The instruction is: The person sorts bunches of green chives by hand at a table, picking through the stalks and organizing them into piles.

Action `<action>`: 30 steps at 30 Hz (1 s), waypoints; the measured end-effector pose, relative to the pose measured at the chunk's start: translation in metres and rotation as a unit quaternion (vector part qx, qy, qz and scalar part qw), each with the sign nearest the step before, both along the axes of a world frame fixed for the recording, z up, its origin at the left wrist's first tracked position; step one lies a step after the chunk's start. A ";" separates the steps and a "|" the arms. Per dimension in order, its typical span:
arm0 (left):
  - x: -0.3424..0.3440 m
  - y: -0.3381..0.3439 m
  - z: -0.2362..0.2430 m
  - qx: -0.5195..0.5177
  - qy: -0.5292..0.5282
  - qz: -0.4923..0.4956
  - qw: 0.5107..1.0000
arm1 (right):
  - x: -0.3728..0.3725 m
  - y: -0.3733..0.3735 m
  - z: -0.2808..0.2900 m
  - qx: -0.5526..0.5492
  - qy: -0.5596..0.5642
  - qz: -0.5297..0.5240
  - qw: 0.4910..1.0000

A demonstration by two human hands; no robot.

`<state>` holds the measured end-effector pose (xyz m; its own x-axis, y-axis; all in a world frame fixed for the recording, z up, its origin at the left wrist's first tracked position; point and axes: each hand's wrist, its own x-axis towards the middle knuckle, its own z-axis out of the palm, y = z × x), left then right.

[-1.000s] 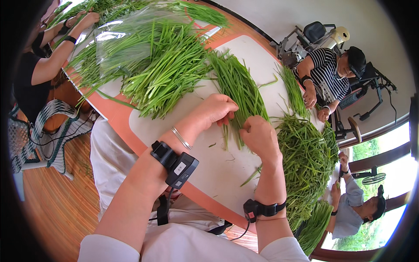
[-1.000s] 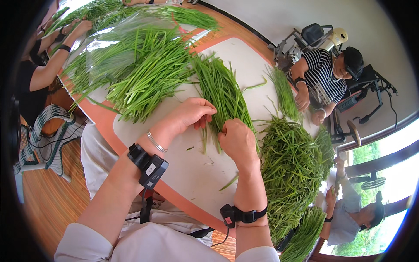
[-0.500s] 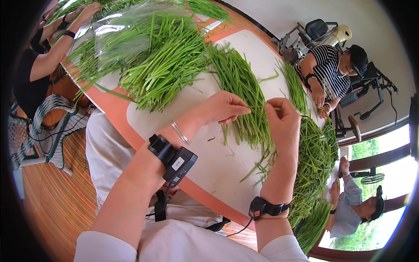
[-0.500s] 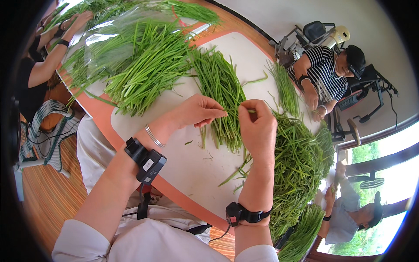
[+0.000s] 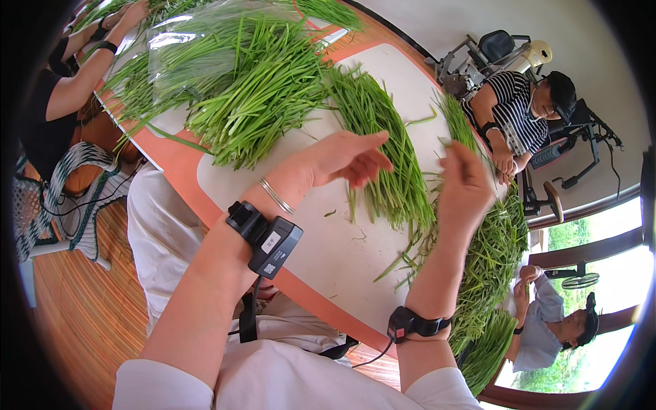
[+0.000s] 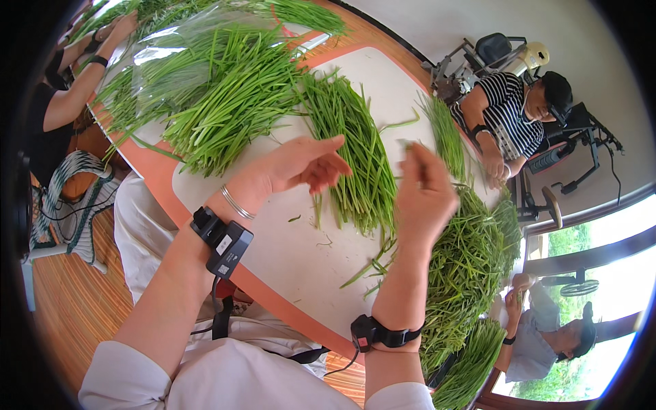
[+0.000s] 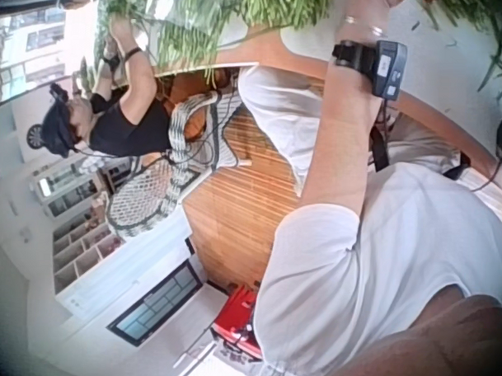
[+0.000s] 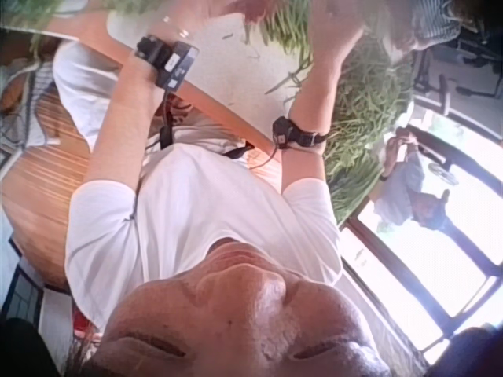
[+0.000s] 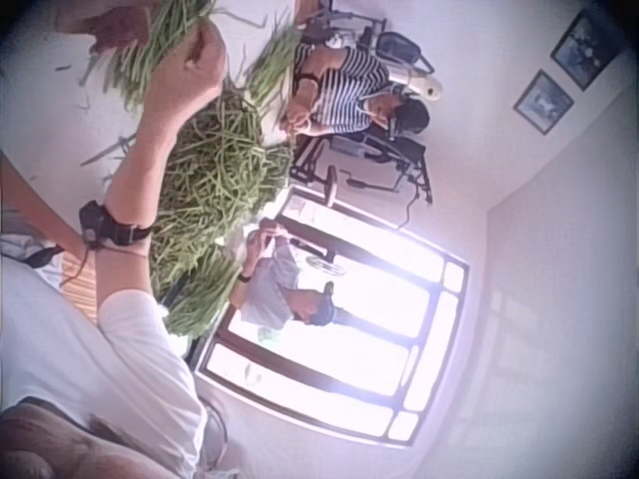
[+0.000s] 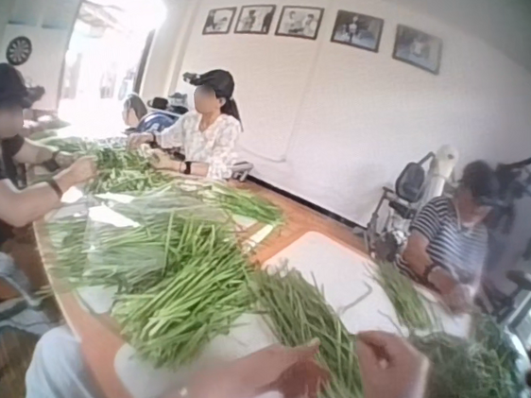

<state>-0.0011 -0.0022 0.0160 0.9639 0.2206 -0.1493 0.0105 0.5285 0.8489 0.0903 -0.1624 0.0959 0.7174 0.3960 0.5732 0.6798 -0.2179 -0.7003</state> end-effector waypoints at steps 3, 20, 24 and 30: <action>0.000 -0.009 0.001 -0.053 -0.040 -0.179 0.982 | -0.016 0.007 -0.016 -0.135 -0.051 0.173 0.974; 0.005 0.005 -0.011 -0.077 0.019 0.027 0.996 | 0.000 0.009 -0.035 -0.430 0.002 0.056 0.901; 0.006 -0.005 -0.005 -0.010 0.060 -0.053 0.997 | -0.011 0.008 -0.016 -0.248 0.083 0.073 0.962; 0.009 0.001 -0.014 -0.030 -0.003 0.109 0.994 | -0.011 0.005 -0.021 -0.328 0.075 0.155 0.929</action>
<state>0.0078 -0.0016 0.0023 0.8949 0.4153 -0.1632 -0.1143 0.5670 0.8158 0.0797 -0.1572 0.0745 0.5631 0.8254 0.0398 0.6869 -0.4408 -0.5778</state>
